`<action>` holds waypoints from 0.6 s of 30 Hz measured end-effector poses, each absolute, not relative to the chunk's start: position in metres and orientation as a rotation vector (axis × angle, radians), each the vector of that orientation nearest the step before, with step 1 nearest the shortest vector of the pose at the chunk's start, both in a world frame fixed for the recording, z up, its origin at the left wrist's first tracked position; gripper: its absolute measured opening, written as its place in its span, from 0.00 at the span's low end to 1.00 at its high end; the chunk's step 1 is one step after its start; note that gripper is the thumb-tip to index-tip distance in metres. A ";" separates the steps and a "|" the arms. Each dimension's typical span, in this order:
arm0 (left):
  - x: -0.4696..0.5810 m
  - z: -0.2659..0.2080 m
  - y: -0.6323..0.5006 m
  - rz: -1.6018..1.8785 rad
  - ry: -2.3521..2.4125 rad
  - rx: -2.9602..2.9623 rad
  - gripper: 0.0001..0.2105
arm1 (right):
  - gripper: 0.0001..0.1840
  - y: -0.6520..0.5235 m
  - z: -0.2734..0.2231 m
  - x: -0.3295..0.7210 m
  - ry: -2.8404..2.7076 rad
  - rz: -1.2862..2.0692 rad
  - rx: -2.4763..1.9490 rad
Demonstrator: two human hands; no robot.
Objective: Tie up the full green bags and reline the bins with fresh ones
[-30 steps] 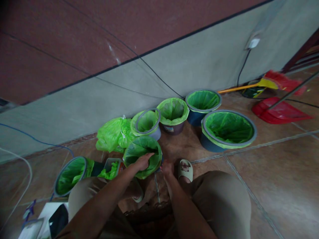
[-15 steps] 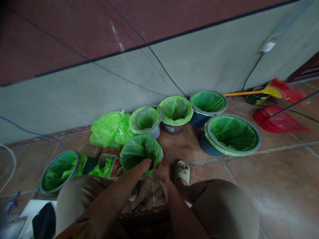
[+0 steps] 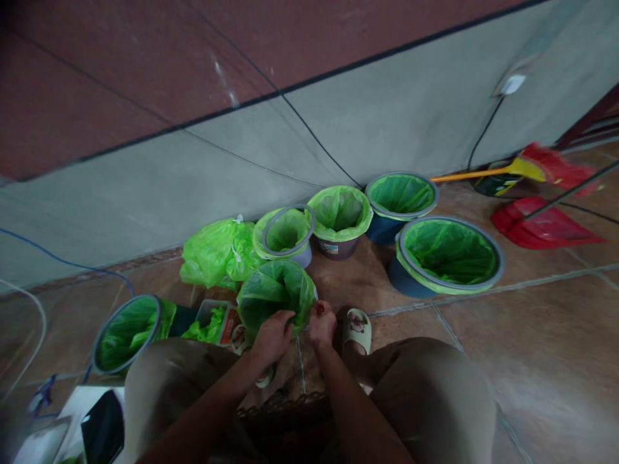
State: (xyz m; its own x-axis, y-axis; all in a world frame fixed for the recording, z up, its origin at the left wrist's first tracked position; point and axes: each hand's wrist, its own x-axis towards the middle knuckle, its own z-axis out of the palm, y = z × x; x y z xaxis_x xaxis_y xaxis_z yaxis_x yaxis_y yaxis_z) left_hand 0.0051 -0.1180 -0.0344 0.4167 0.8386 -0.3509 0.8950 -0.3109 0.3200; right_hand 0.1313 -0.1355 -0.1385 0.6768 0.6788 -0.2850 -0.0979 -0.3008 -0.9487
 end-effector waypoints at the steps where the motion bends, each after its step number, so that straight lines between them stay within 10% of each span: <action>1: 0.006 -0.036 -0.130 -0.235 1.459 2.258 0.20 | 0.16 -0.137 -0.136 0.129 -0.503 0.823 -1.724; 18: 0.003 -0.071 -0.153 -0.718 1.563 2.293 0.15 | 0.30 -0.136 -0.120 0.114 -0.972 0.794 -2.155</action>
